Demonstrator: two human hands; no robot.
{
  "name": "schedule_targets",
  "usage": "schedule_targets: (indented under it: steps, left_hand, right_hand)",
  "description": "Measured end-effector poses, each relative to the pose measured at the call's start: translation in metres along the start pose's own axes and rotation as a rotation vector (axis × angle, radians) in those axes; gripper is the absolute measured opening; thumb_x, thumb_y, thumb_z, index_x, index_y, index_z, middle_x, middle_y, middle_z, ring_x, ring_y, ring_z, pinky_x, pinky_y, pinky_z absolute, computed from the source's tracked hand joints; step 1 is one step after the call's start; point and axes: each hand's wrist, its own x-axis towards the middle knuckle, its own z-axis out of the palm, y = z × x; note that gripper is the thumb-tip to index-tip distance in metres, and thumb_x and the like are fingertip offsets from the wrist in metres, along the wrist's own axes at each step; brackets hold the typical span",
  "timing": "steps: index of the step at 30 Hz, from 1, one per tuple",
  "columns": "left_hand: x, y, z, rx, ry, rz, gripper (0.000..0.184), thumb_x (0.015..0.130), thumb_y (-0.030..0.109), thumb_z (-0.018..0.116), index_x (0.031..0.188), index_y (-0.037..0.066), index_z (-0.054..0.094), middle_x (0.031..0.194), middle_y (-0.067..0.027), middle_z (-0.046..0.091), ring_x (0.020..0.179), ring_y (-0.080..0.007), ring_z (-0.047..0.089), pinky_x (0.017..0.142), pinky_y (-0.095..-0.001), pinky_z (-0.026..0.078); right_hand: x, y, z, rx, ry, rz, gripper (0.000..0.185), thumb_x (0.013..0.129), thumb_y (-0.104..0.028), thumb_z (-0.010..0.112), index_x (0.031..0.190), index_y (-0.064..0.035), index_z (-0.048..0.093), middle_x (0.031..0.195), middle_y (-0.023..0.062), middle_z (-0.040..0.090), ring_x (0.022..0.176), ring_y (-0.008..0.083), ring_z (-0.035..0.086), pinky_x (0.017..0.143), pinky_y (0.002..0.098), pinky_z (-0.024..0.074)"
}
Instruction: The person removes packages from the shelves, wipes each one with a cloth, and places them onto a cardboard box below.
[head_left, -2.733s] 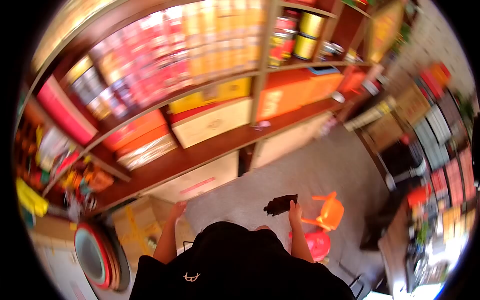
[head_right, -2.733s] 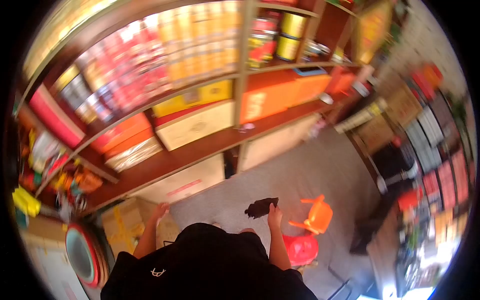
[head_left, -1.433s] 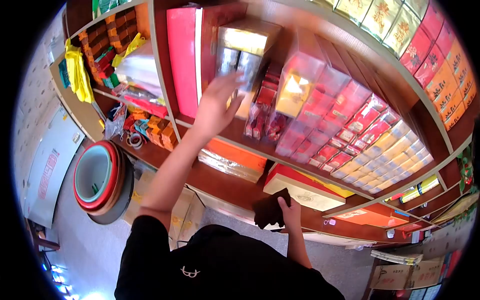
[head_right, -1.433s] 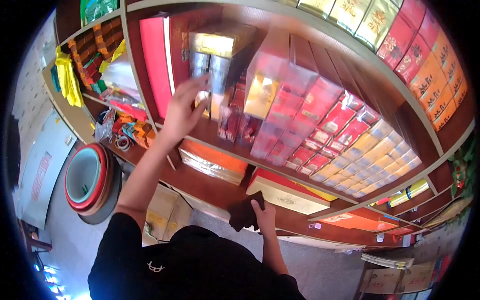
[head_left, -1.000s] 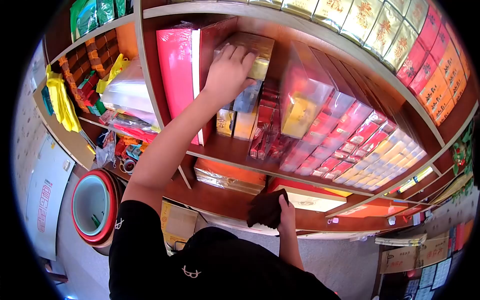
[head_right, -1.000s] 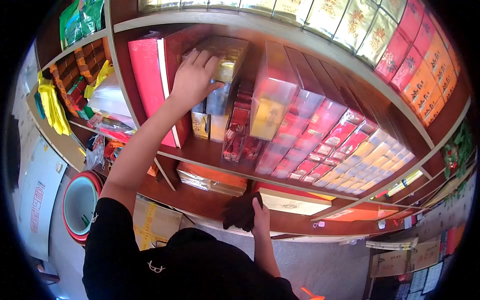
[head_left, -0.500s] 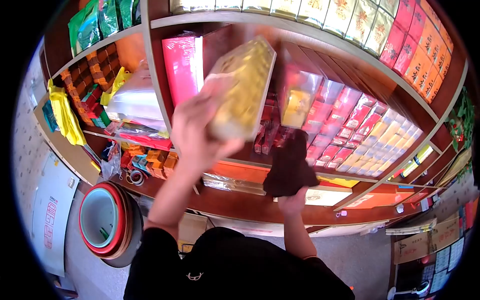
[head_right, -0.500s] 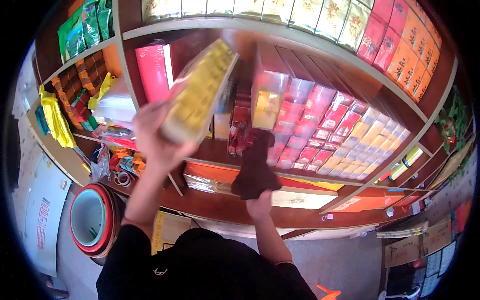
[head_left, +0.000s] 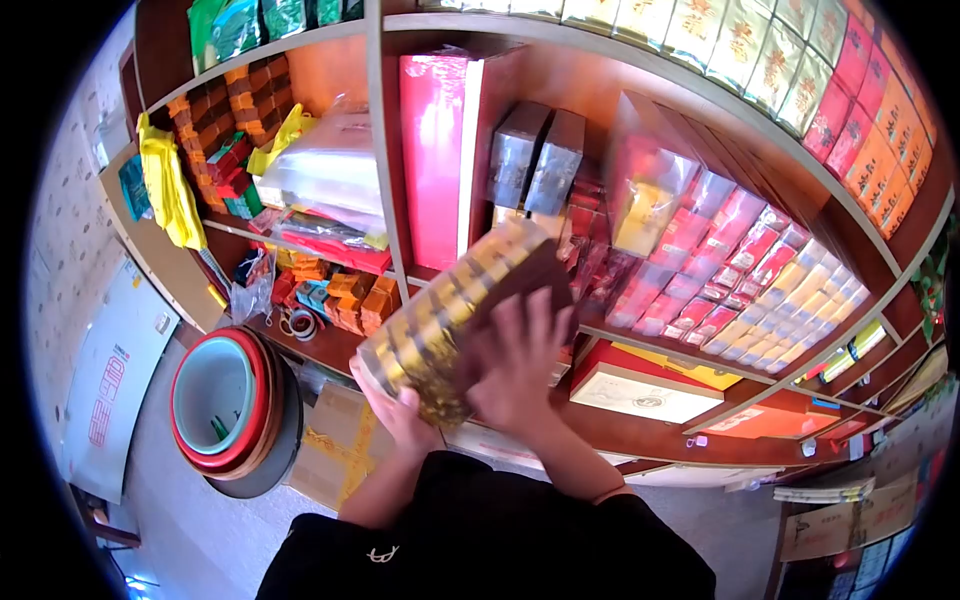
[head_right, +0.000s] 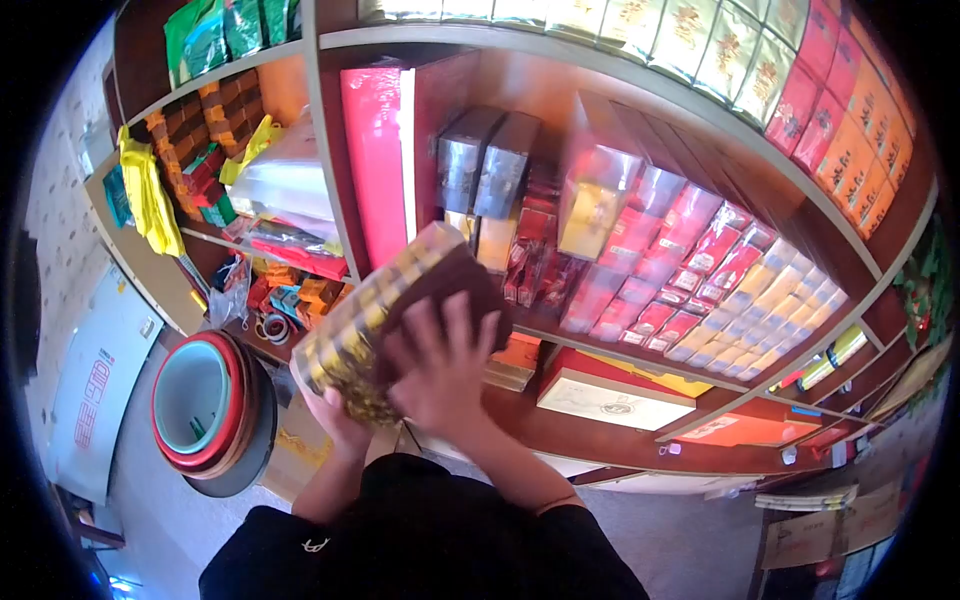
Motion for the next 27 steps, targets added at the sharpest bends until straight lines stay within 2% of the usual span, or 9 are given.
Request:
schedule_targets:
  steps: [3, 5, 7, 8, 11, 15, 21, 24, 27]
  left_hand:
    - [0.006, -0.012, -0.016, -0.131, 0.067, -0.114, 0.071, 0.076, 0.035, 0.075, 0.125, 0.007, 0.033, 0.120, -0.0137, 0.049, 0.110, -0.0218, 0.053, 0.094, -0.0364, 0.046]
    - [0.008, -0.011, -0.015, -0.136, 0.205, -0.227, 0.071, 0.076, 0.037, 0.076, 0.125, 0.008, 0.033, 0.119, -0.0126, 0.049, 0.110, -0.0210, 0.053, 0.094, -0.0361, 0.046]
    - [-0.001, 0.002, -0.013, -0.061, -0.096, -0.030, 0.072, 0.077, 0.033, 0.075, 0.123, 0.007, 0.026, 0.116, -0.0091, 0.045, 0.110, -0.0175, 0.048, 0.096, -0.0351, 0.040]
    - [-0.003, 0.001, -0.019, -0.051, -0.119, -0.033, 0.072, 0.076, 0.032, 0.075, 0.123, 0.007, 0.026, 0.115, -0.0086, 0.045, 0.110, -0.0171, 0.048, 0.096, -0.0347, 0.040]
    - [-0.009, 0.006, -0.029, -0.038, -0.146, -0.063, 0.072, 0.075, 0.031, 0.076, 0.122, 0.008, 0.027, 0.113, -0.0078, 0.045, 0.109, -0.0167, 0.049, 0.096, -0.0346, 0.040]
    - [-0.001, 0.007, -0.034, -0.026, -0.164, -0.105, 0.077, 0.072, 0.039, 0.075, 0.125, 0.007, 0.029, 0.116, -0.0090, 0.049, 0.109, -0.0196, 0.053, 0.093, -0.0346, 0.044]
    - [0.007, 0.000, -0.036, -0.161, -0.124, -0.222, 0.069, 0.079, 0.031, 0.065, 0.132, 0.004, 0.030, 0.123, -0.0125, 0.051, 0.111, -0.0231, 0.055, 0.095, -0.0373, 0.046]
    - [0.004, -0.044, -0.064, -0.219, -0.074, -0.345, 0.069, 0.084, 0.049, 0.052, 0.135, 0.005, 0.038, 0.129, -0.0151, 0.051, 0.117, -0.0308, 0.054, 0.099, -0.0453, 0.044]
    - [0.000, -0.031, -0.037, -0.367, -0.079, -0.459, 0.070, 0.085, 0.053, 0.046, 0.137, 0.008, 0.038, 0.131, -0.0149, 0.050, 0.118, -0.0318, 0.052, 0.100, -0.0464, 0.042]
  right_hand:
    - [-0.029, -0.049, 0.002, -0.065, -0.207, -0.217, 0.049, 0.087, -0.047, 0.049, 0.132, -0.0273, 0.052, 0.146, 0.0057, 0.040, 0.130, 0.0366, 0.035, 0.102, 0.0680, 0.0188]
    - [-0.027, -0.037, 0.004, -0.070, -0.163, -0.129, 0.051, 0.095, -0.049, 0.033, 0.135, -0.0212, 0.048, 0.148, 0.0120, 0.036, 0.124, 0.0402, 0.038, 0.106, 0.0640, 0.0132]
    - [-0.007, -0.018, -0.006, -0.116, -0.052, -0.002, 0.061, 0.097, -0.053, 0.026, 0.143, -0.0161, 0.036, 0.150, 0.0196, 0.030, 0.135, 0.0473, 0.027, 0.107, 0.0639, 0.0116]
    - [0.004, -0.009, -0.011, -0.037, 0.031, 0.090, 0.063, 0.094, -0.060, 0.030, 0.137, -0.0172, 0.045, 0.149, 0.0188, 0.032, 0.138, 0.0467, 0.023, 0.103, 0.0707, 0.0075]
    - [0.028, 0.012, -0.036, 0.086, 0.105, 0.147, 0.082, 0.087, -0.067, 0.045, 0.139, -0.0032, 0.040, 0.148, 0.0239, 0.031, 0.134, 0.0466, 0.031, 0.108, 0.0556, 0.0257]
    - [0.031, 0.027, -0.052, 0.818, -0.046, 0.457, 0.098, 0.079, -0.054, 0.070, 0.145, 0.0043, 0.027, 0.144, 0.0144, 0.039, 0.131, 0.0241, 0.041, 0.108, 0.0364, 0.0313]
    - [-0.005, 0.062, -0.051, 1.299, -0.283, 0.586, 0.092, 0.088, -0.055, 0.058, 0.149, 0.0009, 0.018, 0.153, 0.0123, 0.024, 0.142, 0.0200, 0.020, 0.115, 0.0338, 0.0148]
    - [-0.023, 0.041, -0.047, 1.420, -0.056, 0.958, 0.082, 0.091, -0.054, 0.052, 0.147, -0.0009, 0.025, 0.151, 0.0130, 0.028, 0.141, 0.0226, 0.024, 0.115, 0.0352, 0.0202]
    - [-0.039, 0.019, -0.015, 2.190, 0.348, 0.786, 0.066, 0.094, -0.042, 0.053, 0.142, -0.0020, 0.032, 0.145, 0.0153, 0.036, 0.134, 0.0259, 0.034, 0.111, 0.0406, 0.0284]
